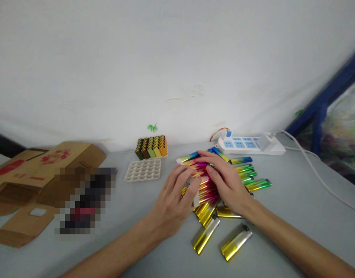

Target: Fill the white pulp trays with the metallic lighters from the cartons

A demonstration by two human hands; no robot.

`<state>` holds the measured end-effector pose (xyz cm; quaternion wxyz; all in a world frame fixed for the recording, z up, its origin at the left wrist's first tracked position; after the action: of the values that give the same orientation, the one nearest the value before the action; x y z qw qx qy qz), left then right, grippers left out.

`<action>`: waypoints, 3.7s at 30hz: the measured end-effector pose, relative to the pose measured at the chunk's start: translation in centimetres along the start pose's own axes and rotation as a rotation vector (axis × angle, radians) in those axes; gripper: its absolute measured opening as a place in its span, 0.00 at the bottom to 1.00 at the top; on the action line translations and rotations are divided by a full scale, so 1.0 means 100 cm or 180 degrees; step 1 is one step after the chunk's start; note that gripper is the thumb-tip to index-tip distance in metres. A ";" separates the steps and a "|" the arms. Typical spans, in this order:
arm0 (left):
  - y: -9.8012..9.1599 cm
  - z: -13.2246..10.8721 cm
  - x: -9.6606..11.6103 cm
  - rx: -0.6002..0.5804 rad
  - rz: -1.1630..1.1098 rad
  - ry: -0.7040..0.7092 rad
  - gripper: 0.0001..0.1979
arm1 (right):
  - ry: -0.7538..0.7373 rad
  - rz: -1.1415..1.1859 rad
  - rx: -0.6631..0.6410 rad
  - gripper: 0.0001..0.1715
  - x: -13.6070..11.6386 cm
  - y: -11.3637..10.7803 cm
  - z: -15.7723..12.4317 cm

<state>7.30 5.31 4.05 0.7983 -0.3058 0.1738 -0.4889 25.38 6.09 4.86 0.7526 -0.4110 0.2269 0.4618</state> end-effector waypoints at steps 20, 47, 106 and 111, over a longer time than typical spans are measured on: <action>-0.004 0.012 -0.007 -0.0436 -0.0184 0.0401 0.21 | -0.0311 -0.0428 0.0136 0.23 0.003 -0.001 -0.006; 0.000 0.000 -0.011 -0.0178 -0.0298 0.0286 0.27 | -0.0070 -0.0468 -0.0115 0.13 0.007 0.004 -0.002; -0.012 -0.008 -0.043 -0.0329 -0.0883 0.0101 0.37 | -0.0878 -0.1591 -0.0800 0.22 0.020 0.017 -0.013; -0.015 -0.013 -0.047 -0.0309 -0.0921 0.0082 0.40 | -0.0840 -0.1503 -0.0806 0.26 0.017 0.015 -0.012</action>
<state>3.41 8.52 3.96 0.7014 -0.3596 0.1616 -0.5938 24.85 6.30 2.36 0.8049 -0.4794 -0.0341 0.3481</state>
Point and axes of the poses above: each hand's wrist, its own z-axis towards the middle knuckle, its own y-axis out of the palm, x = y × z, the point moved 4 cm from there along z, towards the middle knuckle, and after that the axes turned 4 degrees about x, right-handed, at the moved point
